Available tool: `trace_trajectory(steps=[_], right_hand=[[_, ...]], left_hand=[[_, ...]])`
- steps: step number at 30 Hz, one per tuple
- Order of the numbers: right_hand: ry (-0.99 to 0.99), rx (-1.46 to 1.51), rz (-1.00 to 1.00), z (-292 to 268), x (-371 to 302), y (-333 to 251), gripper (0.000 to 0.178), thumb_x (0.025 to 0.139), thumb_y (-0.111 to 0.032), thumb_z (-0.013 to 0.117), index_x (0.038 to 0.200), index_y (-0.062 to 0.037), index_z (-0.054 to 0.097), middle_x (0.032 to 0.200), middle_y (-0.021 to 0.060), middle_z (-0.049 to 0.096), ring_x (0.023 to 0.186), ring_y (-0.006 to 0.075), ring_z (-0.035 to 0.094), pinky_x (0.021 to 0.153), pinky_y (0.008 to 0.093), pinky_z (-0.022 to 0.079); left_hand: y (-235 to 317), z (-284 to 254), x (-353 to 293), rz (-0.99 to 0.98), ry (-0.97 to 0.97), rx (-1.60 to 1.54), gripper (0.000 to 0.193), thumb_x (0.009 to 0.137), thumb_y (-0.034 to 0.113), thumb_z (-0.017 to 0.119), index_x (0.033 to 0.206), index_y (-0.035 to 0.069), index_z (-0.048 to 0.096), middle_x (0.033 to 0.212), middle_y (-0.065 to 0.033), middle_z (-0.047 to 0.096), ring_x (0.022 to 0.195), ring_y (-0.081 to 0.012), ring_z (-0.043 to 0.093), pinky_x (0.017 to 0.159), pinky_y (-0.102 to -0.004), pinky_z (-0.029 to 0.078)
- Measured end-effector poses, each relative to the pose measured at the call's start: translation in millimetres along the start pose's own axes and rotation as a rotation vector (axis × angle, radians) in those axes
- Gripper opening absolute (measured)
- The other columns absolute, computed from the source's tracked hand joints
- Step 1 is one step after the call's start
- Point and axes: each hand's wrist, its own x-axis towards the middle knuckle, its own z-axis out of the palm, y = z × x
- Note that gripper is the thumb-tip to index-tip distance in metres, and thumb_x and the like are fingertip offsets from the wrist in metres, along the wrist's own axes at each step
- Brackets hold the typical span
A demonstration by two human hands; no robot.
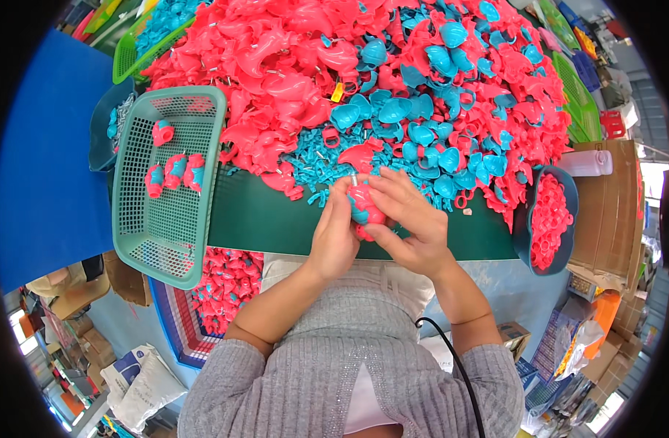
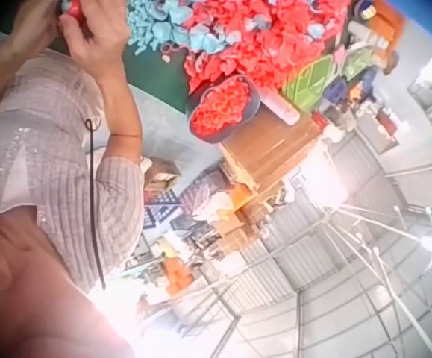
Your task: Snap-fitting pink and turquoise plastic toy components together at a factory workstation.
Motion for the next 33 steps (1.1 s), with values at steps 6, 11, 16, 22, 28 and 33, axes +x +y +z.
trace_trajectory(steps=[6,11,16,22,28,33], right_hand=[[0.006,0.121,0.05,-2.7,-1.6,5.3,0.047,0.071,-0.003,0.076,0.116,-0.0008,0.064,0.125,0.0178,0.059,0.127,0.0394,0.046,0.105,0.0469,0.036],[-0.07,0.071,0.006,-1.1,6.6,-2.4,0.054,0.071,0.001,0.075,0.123,0.0007,0.059,0.13,0.0204,0.055,0.13,0.0378,0.042,0.106,0.0453,0.036],[0.26,0.803,0.55,7.3,0.5,13.8,0.041,0.085,-0.005,0.066,0.124,0.0032,0.055,0.115,0.0162,0.063,0.106,0.0215,0.059,0.085,0.0312,0.05],[0.334,0.736,0.65,47.5,-8.1,34.6,0.019,0.092,-0.013,0.06,0.1,0.0032,0.068,0.087,0.0062,0.067,0.066,0.0075,0.06,0.052,0.0203,0.048],[0.224,0.137,0.457,54.7,14.3,71.4,0.015,0.085,-0.013,0.066,0.092,0.0012,0.069,0.086,0.0117,0.069,0.074,0.0172,0.064,0.065,0.0301,0.049],[0.219,-0.425,0.116,77.7,50.2,97.7,0.02,0.074,-0.018,0.074,0.084,-0.0016,0.066,0.078,0.0155,0.063,0.075,0.0311,0.061,0.066,0.0394,0.048]], left_hand=[[-2.7,-5.8,-1.0,0.056,-0.109,0.2,0.042,0.099,0.025,0.049,0.132,0.004,0.033,0.115,-0.0068,0.051,0.101,-0.0115,0.053,0.082,-0.0252,0.048],[2.8,-5.1,-1.4,0.089,-0.107,0.232,0.043,0.096,0.02,0.056,0.13,0.002,0.036,0.117,-0.01,0.051,0.102,-0.0125,0.054,0.086,-0.0271,0.048],[0.6,-12.0,-1.1,0.099,-0.176,0.243,0.046,0.096,0.022,0.054,0.131,-0.001,0.035,0.117,-0.0152,0.055,0.101,-0.0221,0.06,0.087,-0.0349,0.05],[-22.2,-52.0,-0.3,0.169,-0.036,0.39,0.033,0.094,0.015,0.059,0.12,0.0,0.045,0.11,-0.0087,0.057,0.09,-0.0138,0.06,0.079,-0.028,0.051],[-10.9,-67.8,3.6,0.15,0.189,0.15,0.029,0.096,0.02,0.055,0.117,0.001,0.046,0.098,-0.0118,0.061,0.083,-0.0181,0.062,0.075,-0.0308,0.052],[11.3,-73.4,23.3,0.229,0.28,-0.004,0.032,0.098,0.026,0.05,0.117,0.001,0.046,0.102,-0.0141,0.06,0.089,-0.0243,0.063,0.079,-0.0359,0.052]])
